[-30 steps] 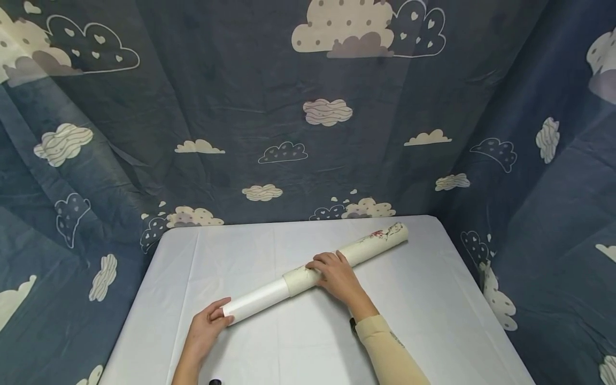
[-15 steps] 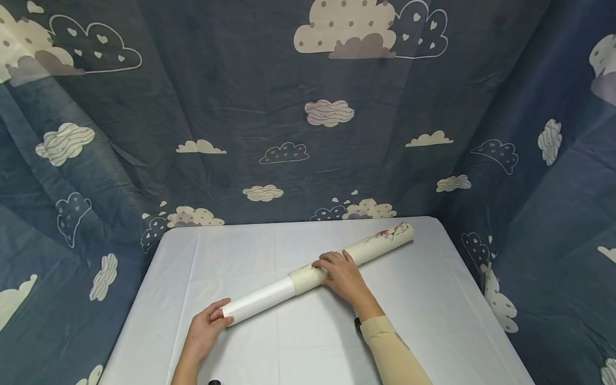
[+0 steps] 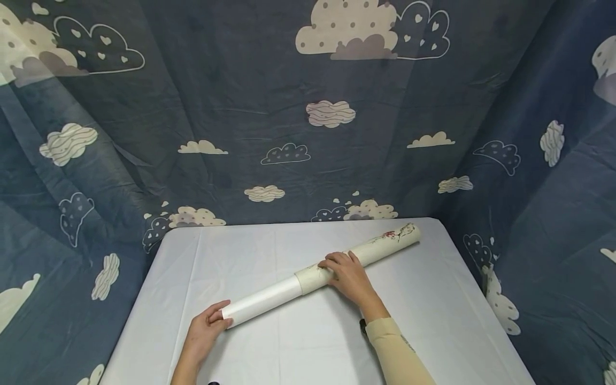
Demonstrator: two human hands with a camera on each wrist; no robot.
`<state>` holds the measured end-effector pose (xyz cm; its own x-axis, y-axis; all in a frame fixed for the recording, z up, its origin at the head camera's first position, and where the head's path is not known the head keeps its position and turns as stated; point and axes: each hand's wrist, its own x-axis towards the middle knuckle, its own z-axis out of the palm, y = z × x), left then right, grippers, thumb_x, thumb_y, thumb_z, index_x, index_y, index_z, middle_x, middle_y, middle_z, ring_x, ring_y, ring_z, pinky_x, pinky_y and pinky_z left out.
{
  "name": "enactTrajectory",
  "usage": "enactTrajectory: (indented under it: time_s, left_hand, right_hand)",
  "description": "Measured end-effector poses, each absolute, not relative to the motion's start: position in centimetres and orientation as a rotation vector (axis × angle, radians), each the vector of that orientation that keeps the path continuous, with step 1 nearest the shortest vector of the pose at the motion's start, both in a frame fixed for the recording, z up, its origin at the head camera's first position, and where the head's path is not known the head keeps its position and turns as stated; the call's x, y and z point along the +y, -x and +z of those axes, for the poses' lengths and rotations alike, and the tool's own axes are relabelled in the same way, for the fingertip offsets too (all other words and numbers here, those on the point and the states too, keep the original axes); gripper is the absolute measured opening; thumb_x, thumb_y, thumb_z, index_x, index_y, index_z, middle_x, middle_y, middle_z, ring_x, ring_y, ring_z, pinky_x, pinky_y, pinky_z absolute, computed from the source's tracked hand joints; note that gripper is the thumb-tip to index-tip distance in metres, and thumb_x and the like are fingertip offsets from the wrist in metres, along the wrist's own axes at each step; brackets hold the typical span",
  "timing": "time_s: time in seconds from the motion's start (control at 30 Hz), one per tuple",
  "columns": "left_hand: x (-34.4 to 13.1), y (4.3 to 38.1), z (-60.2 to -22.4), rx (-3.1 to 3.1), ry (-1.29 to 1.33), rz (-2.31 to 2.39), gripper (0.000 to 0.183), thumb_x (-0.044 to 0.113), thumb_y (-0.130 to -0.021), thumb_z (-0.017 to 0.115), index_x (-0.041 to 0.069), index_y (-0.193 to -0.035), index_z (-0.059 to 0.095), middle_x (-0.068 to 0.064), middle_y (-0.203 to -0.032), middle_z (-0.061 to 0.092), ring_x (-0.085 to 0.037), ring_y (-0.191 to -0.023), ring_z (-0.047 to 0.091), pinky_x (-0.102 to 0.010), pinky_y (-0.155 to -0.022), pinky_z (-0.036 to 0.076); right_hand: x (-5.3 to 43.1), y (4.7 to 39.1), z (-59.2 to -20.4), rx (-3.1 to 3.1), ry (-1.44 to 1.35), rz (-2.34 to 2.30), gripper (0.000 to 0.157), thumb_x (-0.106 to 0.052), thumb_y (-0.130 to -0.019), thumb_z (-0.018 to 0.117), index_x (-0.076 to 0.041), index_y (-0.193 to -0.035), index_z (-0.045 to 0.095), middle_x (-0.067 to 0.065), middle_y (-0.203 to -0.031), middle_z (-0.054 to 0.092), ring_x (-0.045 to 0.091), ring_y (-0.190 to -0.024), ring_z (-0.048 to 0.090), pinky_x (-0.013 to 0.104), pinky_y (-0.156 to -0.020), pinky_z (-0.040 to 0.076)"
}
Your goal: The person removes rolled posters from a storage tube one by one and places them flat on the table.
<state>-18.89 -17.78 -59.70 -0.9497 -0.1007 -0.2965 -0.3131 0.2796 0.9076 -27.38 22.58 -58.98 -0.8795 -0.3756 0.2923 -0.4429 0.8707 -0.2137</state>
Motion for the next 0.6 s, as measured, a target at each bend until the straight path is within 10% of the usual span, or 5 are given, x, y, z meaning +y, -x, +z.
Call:
enactTrajectory:
  time_s: [0.6]
  left_hand:
    - [-18.51,18.51,-59.70,2.385,0.403,1.729,0.056,0.008,-0.091,0.080,0.002,-0.144,0.063,-0.015,-0.121,0.079,-0.009,-0.101,0.075,-0.015,-0.080,0.054]
  right_hand:
    - [23.48,27.35,-58.90,-2.824,-0.584,0.408,0.055,-0.016,-0.077,0.095,-0.031,-0.126,0.073,0.001,-0.136,0.069,0.027,-0.135,0.061,0.065,-0.122,0.036]
